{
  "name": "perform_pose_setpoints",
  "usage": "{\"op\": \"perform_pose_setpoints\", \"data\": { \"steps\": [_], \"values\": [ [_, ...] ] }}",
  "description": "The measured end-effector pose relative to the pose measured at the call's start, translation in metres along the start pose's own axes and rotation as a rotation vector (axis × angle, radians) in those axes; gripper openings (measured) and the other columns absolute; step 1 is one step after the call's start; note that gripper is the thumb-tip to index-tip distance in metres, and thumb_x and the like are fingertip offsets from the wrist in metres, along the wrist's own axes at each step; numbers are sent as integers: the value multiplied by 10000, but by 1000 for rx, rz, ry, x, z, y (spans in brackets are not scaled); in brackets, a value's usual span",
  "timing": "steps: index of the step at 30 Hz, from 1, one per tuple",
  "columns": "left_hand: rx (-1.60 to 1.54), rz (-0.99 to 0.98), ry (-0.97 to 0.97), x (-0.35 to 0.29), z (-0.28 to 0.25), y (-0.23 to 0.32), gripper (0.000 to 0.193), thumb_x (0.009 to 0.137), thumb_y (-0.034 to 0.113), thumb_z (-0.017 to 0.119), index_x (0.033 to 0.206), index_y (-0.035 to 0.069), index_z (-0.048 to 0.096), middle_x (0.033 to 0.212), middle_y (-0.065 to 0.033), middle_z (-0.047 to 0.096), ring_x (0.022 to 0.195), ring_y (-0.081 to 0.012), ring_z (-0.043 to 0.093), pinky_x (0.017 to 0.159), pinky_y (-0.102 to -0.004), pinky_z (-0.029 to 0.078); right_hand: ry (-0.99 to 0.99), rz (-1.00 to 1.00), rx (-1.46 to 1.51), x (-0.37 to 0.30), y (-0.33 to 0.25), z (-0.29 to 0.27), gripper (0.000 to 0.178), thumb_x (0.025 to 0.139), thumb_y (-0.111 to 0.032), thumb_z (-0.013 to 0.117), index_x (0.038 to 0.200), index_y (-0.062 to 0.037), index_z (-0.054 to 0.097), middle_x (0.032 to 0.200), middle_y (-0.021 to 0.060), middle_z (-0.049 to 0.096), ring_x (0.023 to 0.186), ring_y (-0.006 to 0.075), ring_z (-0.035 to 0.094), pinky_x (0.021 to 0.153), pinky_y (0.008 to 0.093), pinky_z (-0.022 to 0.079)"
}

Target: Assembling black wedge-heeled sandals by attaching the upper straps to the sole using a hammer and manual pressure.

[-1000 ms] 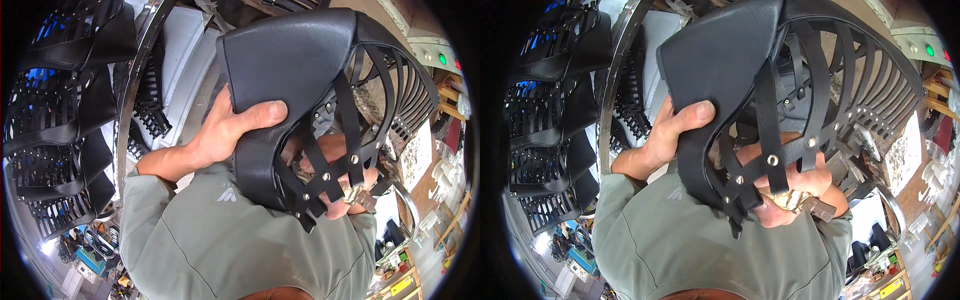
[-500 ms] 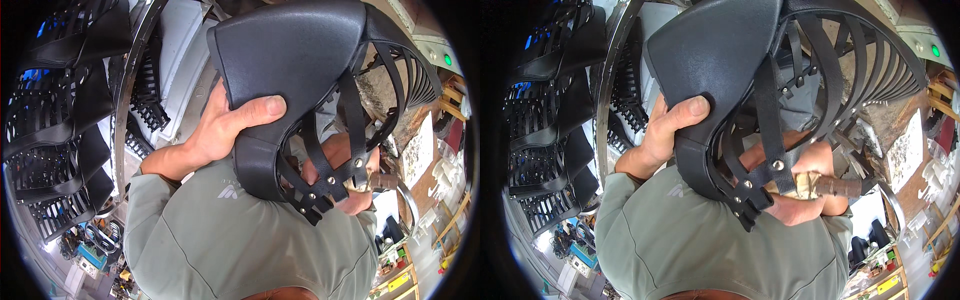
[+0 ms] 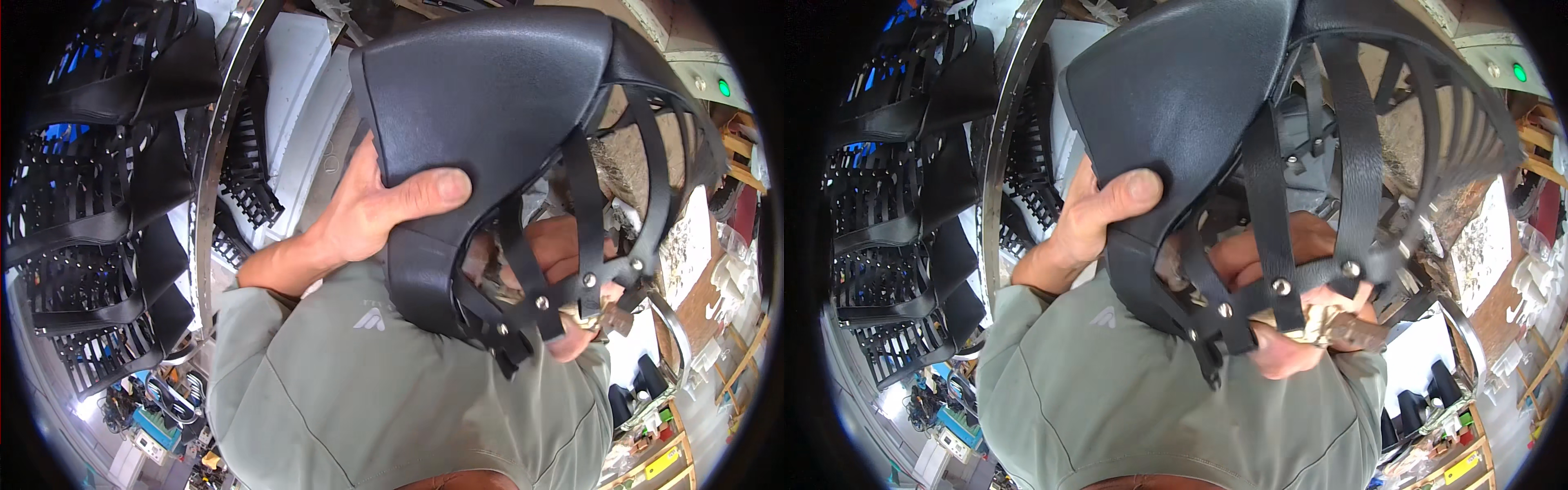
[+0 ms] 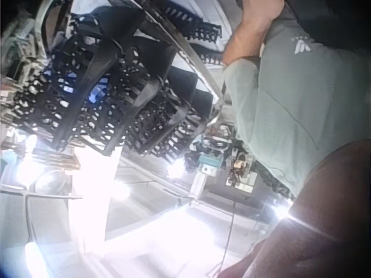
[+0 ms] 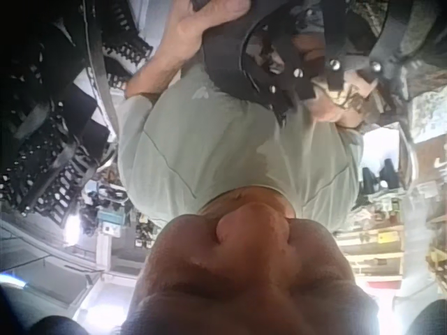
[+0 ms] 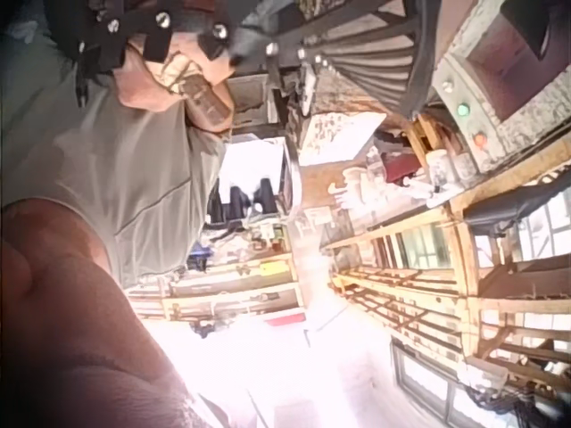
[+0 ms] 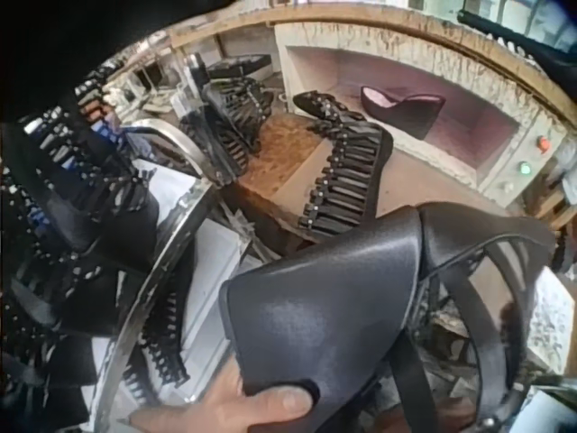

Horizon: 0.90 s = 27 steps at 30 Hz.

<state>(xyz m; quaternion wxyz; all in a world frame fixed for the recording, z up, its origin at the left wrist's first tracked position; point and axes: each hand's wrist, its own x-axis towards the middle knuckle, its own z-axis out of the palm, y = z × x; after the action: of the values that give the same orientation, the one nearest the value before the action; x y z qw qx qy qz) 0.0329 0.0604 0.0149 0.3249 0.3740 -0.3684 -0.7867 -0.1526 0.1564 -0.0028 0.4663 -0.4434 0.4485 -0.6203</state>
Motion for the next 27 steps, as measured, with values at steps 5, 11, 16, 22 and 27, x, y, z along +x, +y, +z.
{"op": "perform_pose_setpoints", "data": {
  "steps": [5, 11, 16, 22, 27],
  "values": [
    [-70, 92, -129, 2, -11, -12, 682, 749, 233, 761, 1297, -29, 452, 1207, -114, 556, 1098, -208, 531, 950, -336, 409, 61, 177, -134, 3, 9, -9, 298, 650, -198, 739, 504, -5, 565, 495, 80, 554, 373, 154, 521, 383, 222, 441],
    [-8, 128, -242, 11, -11, -13, 669, 740, 203, 777, 1282, -39, 466, 1187, -116, 569, 1096, -207, 532, 946, -341, 414, -598, -2, 429, 48, -2, -24, 276, 760, -246, 711, 801, 24, 673, 804, 159, 661, 717, 274, 640, 674, 387, 518],
    [59, 152, -209, 2, -6, -7, 597, 781, 181, 761, 1262, -34, 479, 1156, -104, 580, 1061, -188, 538, 926, -336, 426, -631, 252, 421, 53, -22, -26, 232, 866, -188, 658, 947, 29, 650, 997, 170, 643, 935, 256, 628, 846, 363, 490],
    [141, 251, -159, -4, 3, 1, 538, 819, 156, 737, 1246, -27, 468, 1124, -92, 584, 1042, -175, 542, 908, -334, 440, -924, 147, 62, 82, -46, -31, 174, 731, -116, 742, 788, 14, 641, 727, 178, 647, 653, 255, 649, 607, 334, 519],
    [131, 184, -76, 4, -7, -3, 575, 845, 195, 719, 1288, -29, 429, 1165, -105, 564, 1064, -181, 533, 930, -343, 430, -672, 88, 7, 68, -29, -22, 241, 673, -187, 711, 777, 5, 611, 849, 179, 650, 763, 287, 655, 645, 352, 524]
  ]
}}
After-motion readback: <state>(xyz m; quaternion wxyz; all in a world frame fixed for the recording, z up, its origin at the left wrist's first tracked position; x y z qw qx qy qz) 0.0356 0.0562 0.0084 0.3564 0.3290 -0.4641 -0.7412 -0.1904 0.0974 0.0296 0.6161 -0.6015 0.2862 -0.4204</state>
